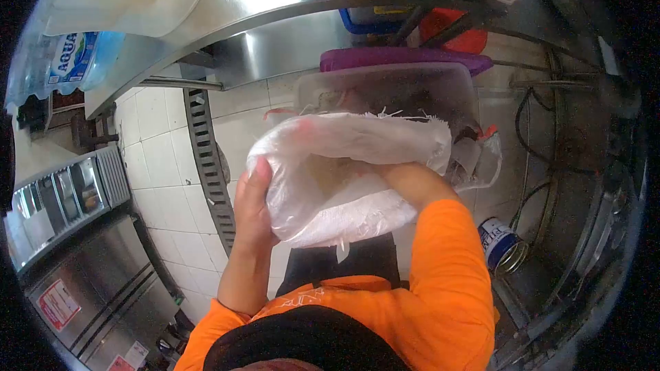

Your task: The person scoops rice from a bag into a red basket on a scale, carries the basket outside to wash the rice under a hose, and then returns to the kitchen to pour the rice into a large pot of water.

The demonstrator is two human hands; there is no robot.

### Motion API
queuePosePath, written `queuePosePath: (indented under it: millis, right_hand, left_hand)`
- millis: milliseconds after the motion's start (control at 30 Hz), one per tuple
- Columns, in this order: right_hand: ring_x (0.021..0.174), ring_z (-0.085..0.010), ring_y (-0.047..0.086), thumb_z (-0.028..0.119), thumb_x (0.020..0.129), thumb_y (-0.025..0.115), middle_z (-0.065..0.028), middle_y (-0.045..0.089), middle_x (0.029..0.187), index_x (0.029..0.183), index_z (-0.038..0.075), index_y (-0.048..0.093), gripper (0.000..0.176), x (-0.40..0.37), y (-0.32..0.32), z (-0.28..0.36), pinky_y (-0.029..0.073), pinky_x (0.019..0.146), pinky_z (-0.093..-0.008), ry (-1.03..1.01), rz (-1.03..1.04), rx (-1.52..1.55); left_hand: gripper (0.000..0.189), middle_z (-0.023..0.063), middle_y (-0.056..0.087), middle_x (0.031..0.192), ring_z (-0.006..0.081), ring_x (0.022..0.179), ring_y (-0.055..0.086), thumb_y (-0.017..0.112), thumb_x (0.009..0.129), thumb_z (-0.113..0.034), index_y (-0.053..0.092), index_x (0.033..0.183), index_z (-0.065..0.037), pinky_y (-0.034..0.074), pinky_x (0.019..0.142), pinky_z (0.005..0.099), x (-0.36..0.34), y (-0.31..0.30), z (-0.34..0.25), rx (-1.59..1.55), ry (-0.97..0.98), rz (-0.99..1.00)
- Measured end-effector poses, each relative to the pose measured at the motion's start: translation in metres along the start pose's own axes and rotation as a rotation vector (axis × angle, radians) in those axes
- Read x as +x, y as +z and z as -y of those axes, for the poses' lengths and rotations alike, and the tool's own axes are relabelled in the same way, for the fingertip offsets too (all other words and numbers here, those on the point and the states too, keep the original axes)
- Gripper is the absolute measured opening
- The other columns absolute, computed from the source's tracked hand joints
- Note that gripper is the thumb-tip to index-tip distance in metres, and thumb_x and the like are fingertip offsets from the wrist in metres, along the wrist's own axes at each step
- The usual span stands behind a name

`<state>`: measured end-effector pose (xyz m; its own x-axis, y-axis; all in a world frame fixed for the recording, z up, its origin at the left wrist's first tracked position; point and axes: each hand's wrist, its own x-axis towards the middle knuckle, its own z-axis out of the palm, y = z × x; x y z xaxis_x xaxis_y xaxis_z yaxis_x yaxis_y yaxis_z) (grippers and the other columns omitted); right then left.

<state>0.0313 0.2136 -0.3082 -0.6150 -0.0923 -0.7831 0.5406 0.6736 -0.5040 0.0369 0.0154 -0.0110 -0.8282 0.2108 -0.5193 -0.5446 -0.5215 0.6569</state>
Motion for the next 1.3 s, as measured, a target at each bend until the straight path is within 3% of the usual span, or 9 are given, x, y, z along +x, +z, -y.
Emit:
queuePosePath:
  millis: [267,533,633,767,1000,1100,1133,1200,1300]
  right_hand:
    - [0.114,-0.0251,0.040,0.018,0.078,0.058,-0.0105,0.034,0.130,0.132,0.008,0.029,0.062,-0.057,-0.036,-0.026,0.043,0.087,-0.0352,-0.086,0.247,0.505]
    - [0.113,-0.0236,0.042,0.015,0.077,0.058,-0.0104,0.035,0.129,0.132,0.008,0.029,0.063,-0.090,-0.011,0.010,0.043,0.087,-0.0343,-0.199,0.508,0.700]
    - [0.112,-0.0230,0.042,0.014,0.077,0.058,-0.0104,0.035,0.129,0.132,0.008,0.028,0.063,-0.108,-0.010,0.044,0.043,0.088,-0.0340,-0.259,0.633,0.696]
    - [0.111,-0.0222,0.043,0.012,0.077,0.058,-0.0103,0.036,0.128,0.133,0.008,0.028,0.064,-0.147,-0.024,0.072,0.043,0.088,-0.0335,-0.236,0.727,0.723]
    - [0.113,-0.0197,0.042,0.011,0.075,0.059,-0.0070,0.040,0.125,0.134,0.011,0.026,0.068,-0.188,-0.004,0.048,0.043,0.088,-0.0346,-0.263,0.371,0.758]
    - [0.113,-0.0189,0.042,0.014,0.075,0.061,-0.0052,0.043,0.123,0.134,0.014,0.027,0.069,-0.215,0.000,0.039,0.042,0.089,-0.0357,-0.200,0.238,1.025]
    - [0.110,-0.0201,0.045,0.018,0.075,0.061,-0.0058,0.043,0.124,0.134,0.015,0.026,0.069,-0.226,0.000,0.036,0.044,0.087,-0.0367,-0.154,0.196,1.079]
    - [0.107,-0.0213,0.048,0.022,0.076,0.061,-0.0065,0.042,0.124,0.135,0.015,0.024,0.069,-0.240,0.000,0.030,0.045,0.085,-0.0376,-0.116,0.140,1.129]
    - [0.110,-0.0204,0.045,0.025,0.076,0.061,-0.0046,0.041,0.126,0.135,0.017,0.023,0.070,-0.245,0.001,0.020,0.043,0.088,-0.0391,-0.163,0.057,1.136]
  left_hand:
    - [0.041,0.0032,0.055,0.101,0.0090,0.089,0.051,0.046,0.090,-0.034,0.048,0.113,-0.001,0.041,0.077,0.0239,0.010,0.042,-0.003,0.020,-0.008,0.231]
    - [0.040,0.0051,0.056,0.098,0.0098,0.085,0.053,0.048,0.089,-0.032,0.047,0.114,0.000,0.043,0.076,0.0258,-0.023,0.039,-0.014,0.079,-0.044,0.134]
    - [0.042,0.0091,0.057,0.103,0.0143,0.092,0.054,0.047,0.089,-0.030,0.047,0.114,0.003,0.043,0.081,0.0272,-0.042,0.034,-0.029,0.143,0.106,0.114]
    - [0.040,0.0084,0.056,0.103,0.0129,0.094,0.052,0.046,0.090,-0.029,0.047,0.114,0.004,0.041,0.082,0.0260,-0.060,0.015,-0.042,0.275,0.112,0.052]
    - [0.034,0.0016,0.056,0.098,0.0092,0.088,0.048,0.043,0.091,-0.024,0.050,0.113,0.002,0.038,0.079,0.0234,-0.016,-0.018,-0.012,0.918,0.072,0.123]
    - [0.034,0.0032,0.057,0.100,0.0107,0.090,0.050,0.042,0.092,-0.025,0.051,0.112,0.001,0.038,0.081,0.0243,-0.012,-0.029,-0.003,1.008,0.127,0.175]
    - [0.034,0.0032,0.057,0.100,0.0107,0.090,0.050,0.042,0.092,-0.025,0.051,0.112,0.001,0.038,0.081,0.0243,-0.015,-0.031,-0.001,1.007,0.131,0.186]
    - [0.031,0.0041,0.058,0.093,0.0104,0.082,0.053,0.044,0.090,-0.026,0.054,0.106,-0.001,0.042,0.074,0.0254,-0.027,-0.027,-0.006,0.657,0.047,0.149]
    - [0.033,0.0053,0.058,0.097,0.0120,0.087,0.053,0.044,0.090,-0.027,0.052,0.109,-0.001,0.042,0.078,0.0265,-0.058,-0.010,-0.030,0.473,0.004,0.197]
